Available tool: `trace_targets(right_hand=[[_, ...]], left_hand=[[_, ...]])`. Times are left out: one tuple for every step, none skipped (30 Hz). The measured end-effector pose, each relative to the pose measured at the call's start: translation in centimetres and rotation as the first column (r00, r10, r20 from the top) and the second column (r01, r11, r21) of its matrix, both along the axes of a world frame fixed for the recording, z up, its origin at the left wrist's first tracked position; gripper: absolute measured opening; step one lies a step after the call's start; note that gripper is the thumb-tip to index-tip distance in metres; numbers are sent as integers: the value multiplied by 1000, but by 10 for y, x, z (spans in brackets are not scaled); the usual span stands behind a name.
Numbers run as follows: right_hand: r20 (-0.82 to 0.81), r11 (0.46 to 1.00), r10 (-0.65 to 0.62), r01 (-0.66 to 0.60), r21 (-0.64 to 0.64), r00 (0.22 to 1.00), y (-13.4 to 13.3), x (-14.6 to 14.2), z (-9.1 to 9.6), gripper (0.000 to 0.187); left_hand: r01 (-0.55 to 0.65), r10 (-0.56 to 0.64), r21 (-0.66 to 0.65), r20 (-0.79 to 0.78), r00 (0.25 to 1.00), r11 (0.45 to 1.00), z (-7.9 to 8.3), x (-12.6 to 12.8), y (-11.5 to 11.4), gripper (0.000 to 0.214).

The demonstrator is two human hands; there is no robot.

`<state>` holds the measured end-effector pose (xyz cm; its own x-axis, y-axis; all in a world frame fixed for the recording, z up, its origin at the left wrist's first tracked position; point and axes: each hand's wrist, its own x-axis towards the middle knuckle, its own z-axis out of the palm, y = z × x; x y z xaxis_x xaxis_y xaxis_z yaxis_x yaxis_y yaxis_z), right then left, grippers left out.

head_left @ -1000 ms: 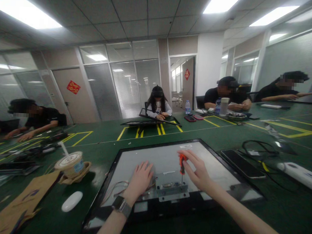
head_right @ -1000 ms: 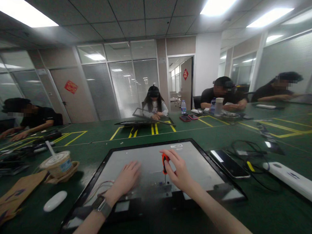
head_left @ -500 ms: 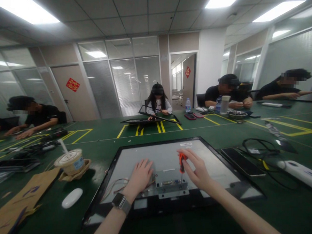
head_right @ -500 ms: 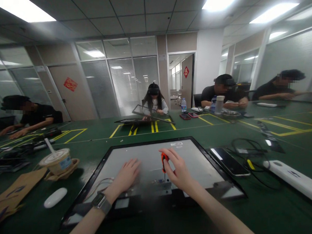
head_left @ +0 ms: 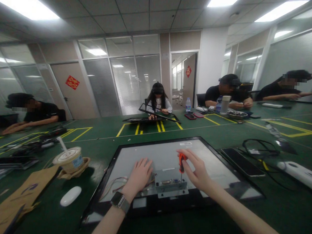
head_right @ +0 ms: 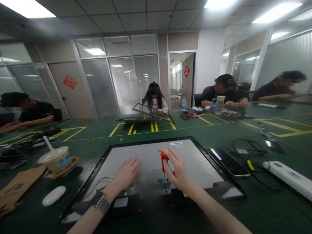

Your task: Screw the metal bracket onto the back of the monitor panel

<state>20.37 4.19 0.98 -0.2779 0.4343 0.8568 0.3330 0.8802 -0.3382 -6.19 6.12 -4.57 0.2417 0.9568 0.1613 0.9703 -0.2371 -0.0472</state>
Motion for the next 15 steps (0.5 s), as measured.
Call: trace_targets(right_hand=[[-1, 1000, -1, 1, 0, 1000, 0, 0, 0, 35], [-4, 1000, 0, 0, 0, 1000, 0, 0, 0, 35], [-7, 1000, 1, -1, -1, 1000, 0, 0, 0, 35], [-10, 1000, 1, -1, -2, 1000, 0, -1, 0, 35], [-12, 1000, -1, 1, -2, 1000, -1, -1, 0, 35], [-12, 1000, -4, 4, -2, 1000, -1, -1, 0, 36], [-11, 1000, -6, 6, -3, 1000, -1, 0, 0, 36], [-9, 1000, -7, 7, -4, 1000, -1, 0, 0, 36], [-9, 1000, -8, 8, -4, 1000, -2, 0, 0, 36], [-10, 1000, -7, 7, -2, 1000, -2, 0, 0, 36], [-11, 1000, -4, 4, -1, 1000, -2, 0, 0, 35], [-14, 1000, 1, -1, 2, 1000, -2, 0, 0, 35], [-19, 1000, 5, -5, 7, 1000, -2, 0, 1, 34], [-26, 1000, 7, -7, 13, 1000, -3, 0, 1, 34], [-32, 1000, 8, -7, 20, 999, -3, -1, 2, 32]], left_hand=[[0, 0, -2, 1, 1000, 1000, 1, 0, 0, 44], [2, -2, -5, 1, 1000, 1000, 1, 0, -1, 44], [2, -2, -9, 3, 1000, 1000, 2, 1, -1, 44], [2, -2, -13, 5, 1000, 1000, 3, 1, -1, 44], [1, -1, -18, 6, 1000, 1000, 3, 1, -1, 44], [-2, 2, -21, 7, 1000, 1000, 4, 1, -2, 45], [-4, 5, -23, 8, 1000, 1000, 4, 1, -2, 45], [-7, 7, -25, 7, 1000, 1000, 5, 1, -2, 45], [-7, 7, -26, 5, 1000, 1000, 5, 1, -2, 45], [-6, 6, -28, 2, 1000, 1000, 6, 1, -2, 45], [-4, 4, -30, 0, 1000, 1000, 6, 1, -2, 45], [-3, 3, -34, -2, 1000, 999, 6, 1, -2, 45], [-2, 2, -38, -4, 1000, 999, 6, 1, -2, 46], [-4, 4, -40, -7, 1000, 999, 6, 1, -2, 46], [-5, 5, -39, -10, 1000, 999, 5, 1, -2, 46]])
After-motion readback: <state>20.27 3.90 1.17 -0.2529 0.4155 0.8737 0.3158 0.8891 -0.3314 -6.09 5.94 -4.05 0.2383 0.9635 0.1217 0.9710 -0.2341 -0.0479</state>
